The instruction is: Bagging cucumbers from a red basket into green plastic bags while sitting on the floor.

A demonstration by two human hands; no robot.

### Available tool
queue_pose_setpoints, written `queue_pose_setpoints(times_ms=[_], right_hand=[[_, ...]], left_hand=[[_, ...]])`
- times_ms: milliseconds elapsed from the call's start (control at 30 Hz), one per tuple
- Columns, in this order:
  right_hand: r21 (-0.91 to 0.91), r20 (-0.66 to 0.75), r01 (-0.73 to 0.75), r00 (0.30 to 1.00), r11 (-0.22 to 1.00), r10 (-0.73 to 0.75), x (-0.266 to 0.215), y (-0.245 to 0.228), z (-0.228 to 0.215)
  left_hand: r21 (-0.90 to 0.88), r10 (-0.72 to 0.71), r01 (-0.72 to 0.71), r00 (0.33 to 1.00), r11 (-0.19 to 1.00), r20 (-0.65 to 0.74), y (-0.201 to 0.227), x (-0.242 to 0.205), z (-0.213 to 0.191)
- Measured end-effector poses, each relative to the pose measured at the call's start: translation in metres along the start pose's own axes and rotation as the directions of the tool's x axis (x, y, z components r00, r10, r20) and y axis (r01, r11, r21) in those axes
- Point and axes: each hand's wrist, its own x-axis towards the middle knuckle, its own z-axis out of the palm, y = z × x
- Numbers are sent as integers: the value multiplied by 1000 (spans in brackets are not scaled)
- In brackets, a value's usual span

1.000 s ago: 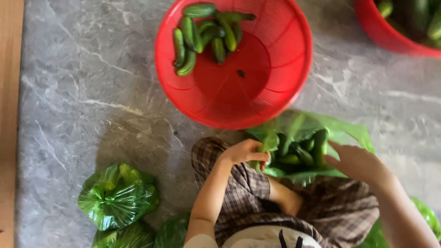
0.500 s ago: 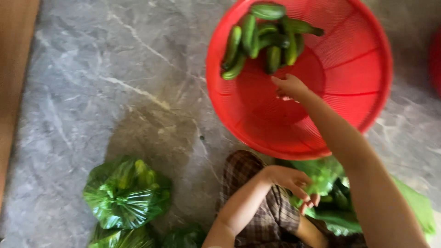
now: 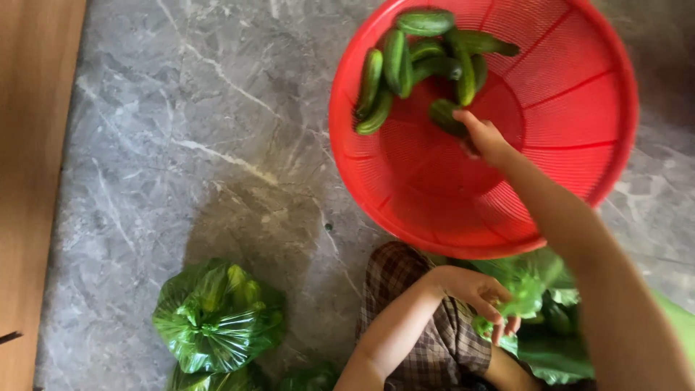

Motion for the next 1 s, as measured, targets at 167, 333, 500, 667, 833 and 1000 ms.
queue_pose_setpoints(times_ms=[167, 333, 500, 667, 833, 1000], right_hand=[[518, 661, 35, 618, 855, -426, -110, 34, -117], [789, 531, 119, 363, 603, -766, -258, 30, -174], [440, 292, 574, 635, 690, -715, -314, 117, -231], [-651, 423, 329, 906, 684, -33, -341, 126, -193], [-747, 334, 525, 827, 409, -452, -254, 186, -147], [-870, 163, 418, 743, 261, -649, -160, 201, -127]], left_hand=[[102, 89, -84, 995, 991, -52, 1, 8, 8], [79, 80, -65, 975, 995, -206, -1, 3, 17], [223, 159, -72, 903, 972, -398, 7, 10, 43], [417, 201, 91, 771, 904, -604, 11, 17, 63], [572, 325, 123, 718, 811, -615, 10, 36, 81], [607, 379, 123, 681, 785, -627, 5, 33, 86]])
